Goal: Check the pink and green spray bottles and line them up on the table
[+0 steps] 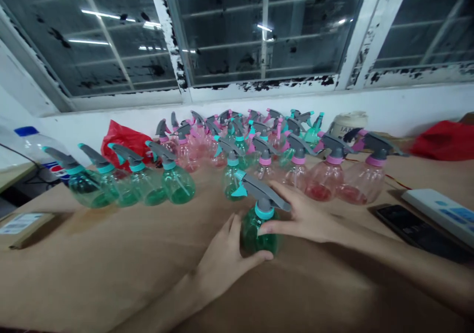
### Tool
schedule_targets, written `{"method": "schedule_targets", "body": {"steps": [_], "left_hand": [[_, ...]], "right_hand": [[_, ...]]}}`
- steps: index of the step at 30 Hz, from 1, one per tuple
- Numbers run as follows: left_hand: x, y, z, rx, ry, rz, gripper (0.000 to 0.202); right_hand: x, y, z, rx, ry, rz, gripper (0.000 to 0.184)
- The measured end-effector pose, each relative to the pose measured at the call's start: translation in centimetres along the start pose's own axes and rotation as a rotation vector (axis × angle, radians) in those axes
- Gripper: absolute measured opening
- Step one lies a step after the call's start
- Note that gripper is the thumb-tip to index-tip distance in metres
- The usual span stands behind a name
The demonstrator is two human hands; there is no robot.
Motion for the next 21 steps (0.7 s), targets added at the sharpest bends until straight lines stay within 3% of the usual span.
{"method": "schedule_targets", "body": {"steps": [3, 11, 21], "left_hand": [[-1.1, 1.1, 1.2, -0.025, -0.039, -0.031, 0.065], [-2.1, 2.0, 3.3, -0.166, 0.000, 0.003, 0.097], [-3.2, -1.7, 3.9, -0.299, -0.158, 0.180, 0.114]], "right_hand": [[0.5, 0.4, 0.4, 0.025, 0.065, 0.094, 0.057], [1.1, 1.8, 1.9, 0.058, 0.116, 0.353, 0.032], [1.4, 1.5, 2.6, 0.071, 0.118, 0.307, 0.022]]}}
Point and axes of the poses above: each hand's wrist, its own z-axis towards the middle knuckle, its own x-axis out of the back of the hand, y = z × x, the point moved 6 cm from there along z, towards the middle knuckle, and after that the axes turned 13 degrees about z, right-handed, at the moved point
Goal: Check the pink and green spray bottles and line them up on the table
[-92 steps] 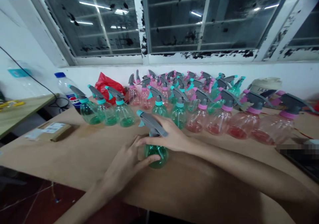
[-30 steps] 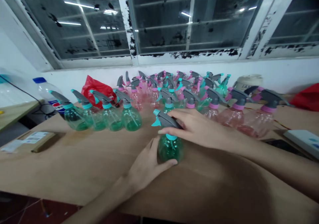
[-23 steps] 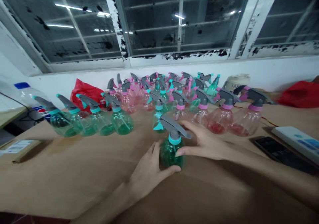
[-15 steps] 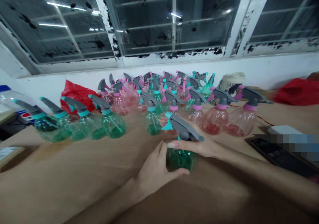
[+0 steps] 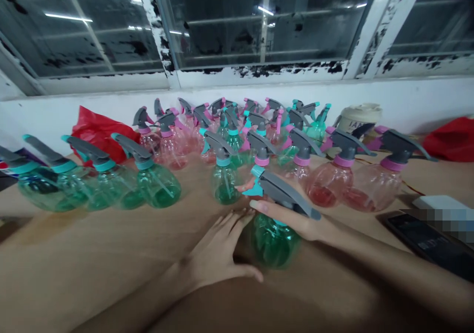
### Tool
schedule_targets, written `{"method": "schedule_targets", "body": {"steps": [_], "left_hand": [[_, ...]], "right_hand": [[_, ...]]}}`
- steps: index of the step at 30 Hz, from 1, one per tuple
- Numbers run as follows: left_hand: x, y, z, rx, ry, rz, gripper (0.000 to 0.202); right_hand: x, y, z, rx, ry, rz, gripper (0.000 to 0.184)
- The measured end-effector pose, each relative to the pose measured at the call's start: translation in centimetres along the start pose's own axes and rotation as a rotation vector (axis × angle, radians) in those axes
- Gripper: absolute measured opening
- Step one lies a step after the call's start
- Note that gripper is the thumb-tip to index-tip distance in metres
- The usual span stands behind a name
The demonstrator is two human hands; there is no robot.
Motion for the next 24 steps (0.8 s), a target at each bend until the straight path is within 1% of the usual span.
{"method": "schedule_targets", "body": {"steps": [2, 7, 10, 14, 19, 21, 24], "left_hand": [[-0.1, -0.3, -0.2, -0.016, -0.014, 0.011, 0.113], [-0.1, 0.2, -0.2, -0.071, -0.059, 0.001, 0.112], [-0.2, 0.2, -0.4, -0.070, -0.059, -0.004, 0.111], [-0.4, 0.2, -0.6, -0.078, -0.046, 0.019, 0.111], [-0.6, 0.2, -0.5, -0.099, -0.100, 0.054, 0.109], [-0.5, 0.2, -0.5, -0.104, -0.093, 0.053, 0.107], [-0.4, 0.2, -0.5, -0.106, -0.066, 0.052, 0.104]], "right_hand": [[0.0, 0.1, 0.1, -0.021, 0.005, 0.005, 0.020], [0.0, 1.2, -0.2, -0.088, -0.003, -0.002, 0.023], [0.0, 1.3, -0.3, -0.079, -0.014, -0.026, 0.021], [-0.1, 0.4, -0.1, -0.047, -0.012, -0.045, 0.017], [0.0, -0.5, -0.1, 0.000, 0.017, -0.101, 0.012], [0.1, -0.5, -0.1, 0.015, 0.022, -0.122, 0.013], [0.2, 0.1, -0.3, -0.027, 0.017, -0.110, 0.013]]}}
Point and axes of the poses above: each hand's wrist, its own z-axis towards the middle knuckle, its own x-axis out of the back of the hand, y = z × x, the point moved 6 cm from there along z, towards the middle knuckle, and after that the axes turned 13 degrees about z, right-handed, at the moved point
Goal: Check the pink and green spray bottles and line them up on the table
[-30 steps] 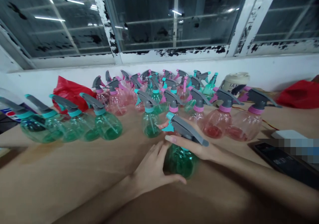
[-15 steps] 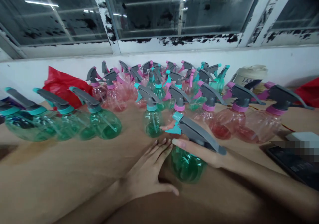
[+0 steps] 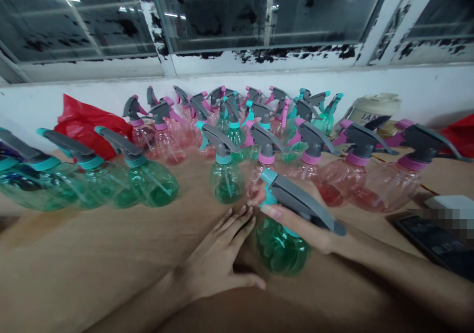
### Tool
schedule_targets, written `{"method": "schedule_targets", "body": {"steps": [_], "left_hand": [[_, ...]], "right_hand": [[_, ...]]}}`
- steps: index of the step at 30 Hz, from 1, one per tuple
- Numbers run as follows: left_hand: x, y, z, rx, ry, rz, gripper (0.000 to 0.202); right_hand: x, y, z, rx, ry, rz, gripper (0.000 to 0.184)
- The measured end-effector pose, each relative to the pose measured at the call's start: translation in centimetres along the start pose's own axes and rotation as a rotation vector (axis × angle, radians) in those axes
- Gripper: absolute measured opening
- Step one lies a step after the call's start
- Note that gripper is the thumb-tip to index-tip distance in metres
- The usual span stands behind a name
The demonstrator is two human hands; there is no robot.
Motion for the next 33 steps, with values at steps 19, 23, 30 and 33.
{"method": "schedule_targets", "body": {"steps": [19, 23, 30, 33], "left_hand": [[0.06, 0.28, -0.18, -0.034, 0.005, 0.133, 0.094], [0.05, 0.30, -0.12, -0.040, 0.009, 0.153, 0.093], [0.11, 0.38, -0.17, -0.042, 0.020, 0.155, 0.092], [0.09, 0.33, -0.19, -0.040, 0.015, 0.151, 0.092]], "right_hand": [[-0.27, 0.67, -0.49, -0.069, -0.032, 0.124, 0.037], [-0.31, 0.77, -0.47, -0.084, -0.040, 0.124, 0.039], [-0.34, 0.88, -0.43, -0.062, -0.039, 0.141, 0.040], [-0.48, 0.93, -0.43, -0.073, -0.048, 0.181, 0.041]]}}
Point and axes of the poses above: each hand's wrist, its own z-axis towards the middle knuckle, its own x-axis out of the back of the hand, y = z × x, the point moved 6 cm from there along z, towards the middle knuckle, and after that the axes turned 13 degrees about z, right-handed, at the moved point
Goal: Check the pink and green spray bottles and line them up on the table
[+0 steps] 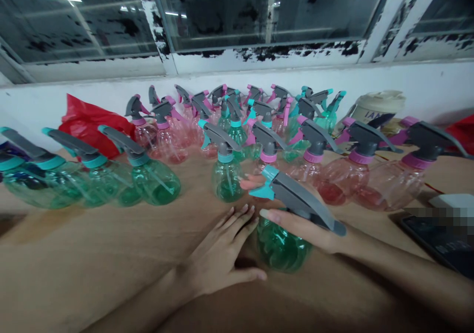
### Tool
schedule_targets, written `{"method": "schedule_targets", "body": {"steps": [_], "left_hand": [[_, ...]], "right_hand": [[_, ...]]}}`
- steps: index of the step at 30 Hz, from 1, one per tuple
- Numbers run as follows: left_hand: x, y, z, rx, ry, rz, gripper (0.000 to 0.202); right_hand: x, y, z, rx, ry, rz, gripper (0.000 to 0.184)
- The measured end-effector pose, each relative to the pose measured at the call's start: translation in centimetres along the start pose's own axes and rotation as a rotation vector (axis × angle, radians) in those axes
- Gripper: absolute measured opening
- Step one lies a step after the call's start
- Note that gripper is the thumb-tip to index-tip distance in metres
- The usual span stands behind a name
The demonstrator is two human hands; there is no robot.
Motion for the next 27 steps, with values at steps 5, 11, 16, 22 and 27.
{"method": "schedule_targets", "body": {"steps": [5, 11, 16, 22, 27], "left_hand": [[0.03, 0.00, 0.02, 0.008, -0.018, -0.002, 0.091], [0.19, 0.01, 0.07, 0.016, -0.033, -0.009, 0.090], [0.04, 0.03, 0.08, 0.004, -0.014, -0.016, 0.088], [0.25, 0.07, 0.12, 0.012, -0.017, -0.011, 0.086], [0.41, 0.18, 0.04, -0.002, -0.005, -0.008, 0.084]], "right_hand": [[-0.07, 0.30, 0.01, -0.065, -0.006, 0.030, 0.039], [0.01, -0.26, 0.10, -0.029, 0.038, -0.036, 0.020], [0.15, -0.26, 0.16, 0.003, 0.089, -0.107, 0.018], [0.11, -0.43, 0.14, 0.019, 0.086, -0.105, 0.022], [0.17, -0.27, -0.14, 0.019, 0.132, -0.114, 0.024]]}}
Point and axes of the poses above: each hand's wrist, its own z-axis towards the middle knuckle, its own x-axis out of the back of the hand, y = z × x, the point moved 6 cm from there along z, towards the middle knuckle, and after that the axes turned 13 degrees about z, right-handed, at the moved point
